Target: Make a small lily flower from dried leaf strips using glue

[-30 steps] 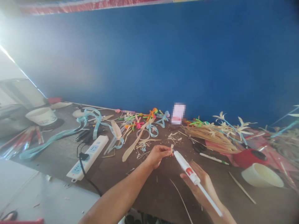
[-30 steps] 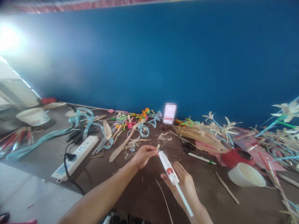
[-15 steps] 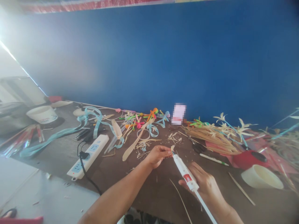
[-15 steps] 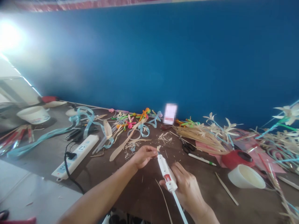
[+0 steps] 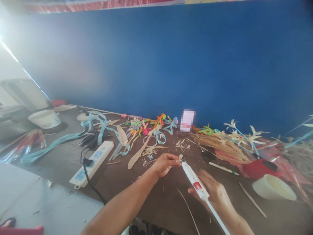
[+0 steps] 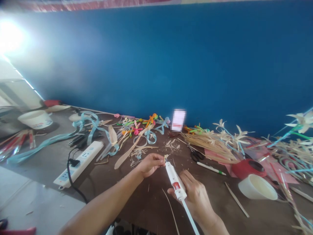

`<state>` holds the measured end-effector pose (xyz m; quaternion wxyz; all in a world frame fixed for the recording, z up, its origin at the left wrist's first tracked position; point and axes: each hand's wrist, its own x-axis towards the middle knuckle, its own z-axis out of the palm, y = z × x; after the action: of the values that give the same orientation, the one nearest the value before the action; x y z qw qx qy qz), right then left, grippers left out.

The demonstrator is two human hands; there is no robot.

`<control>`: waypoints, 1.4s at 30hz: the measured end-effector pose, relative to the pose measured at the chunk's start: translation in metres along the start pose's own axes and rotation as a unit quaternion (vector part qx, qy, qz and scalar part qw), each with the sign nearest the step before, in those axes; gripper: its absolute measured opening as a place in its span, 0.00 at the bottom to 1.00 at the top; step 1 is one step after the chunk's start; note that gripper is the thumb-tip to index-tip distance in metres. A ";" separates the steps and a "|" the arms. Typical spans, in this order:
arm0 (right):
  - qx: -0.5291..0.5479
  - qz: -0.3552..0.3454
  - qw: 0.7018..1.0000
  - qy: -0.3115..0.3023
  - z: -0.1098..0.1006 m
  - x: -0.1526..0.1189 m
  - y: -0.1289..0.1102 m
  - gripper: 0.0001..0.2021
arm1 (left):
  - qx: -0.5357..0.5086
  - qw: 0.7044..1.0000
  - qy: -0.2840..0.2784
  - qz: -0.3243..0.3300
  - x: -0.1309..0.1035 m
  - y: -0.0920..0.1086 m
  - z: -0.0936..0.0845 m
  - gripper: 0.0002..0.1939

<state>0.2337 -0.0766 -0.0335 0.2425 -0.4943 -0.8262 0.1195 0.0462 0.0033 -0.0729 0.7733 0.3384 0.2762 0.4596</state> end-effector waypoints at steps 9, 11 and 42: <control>0.023 -0.013 1.000 -0.001 -0.003 -0.002 0.000 0.10 | -0.002 1.000 -0.003 -0.007 0.000 0.002 0.000 0.11; 0.022 -0.013 1.000 0.015 -0.004 0.000 0.001 0.10 | -0.001 1.000 -0.003 -0.008 -0.001 0.002 0.000 0.11; 0.060 0.021 0.998 -0.016 -0.008 -0.002 0.002 0.11 | 0.014 0.999 -0.032 -0.022 -0.001 0.000 -0.001 0.10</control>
<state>0.2403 -0.0782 -0.0277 0.2558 -0.4940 -0.8108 0.1818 0.0445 0.0028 -0.0733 0.7868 0.3574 0.2655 0.4274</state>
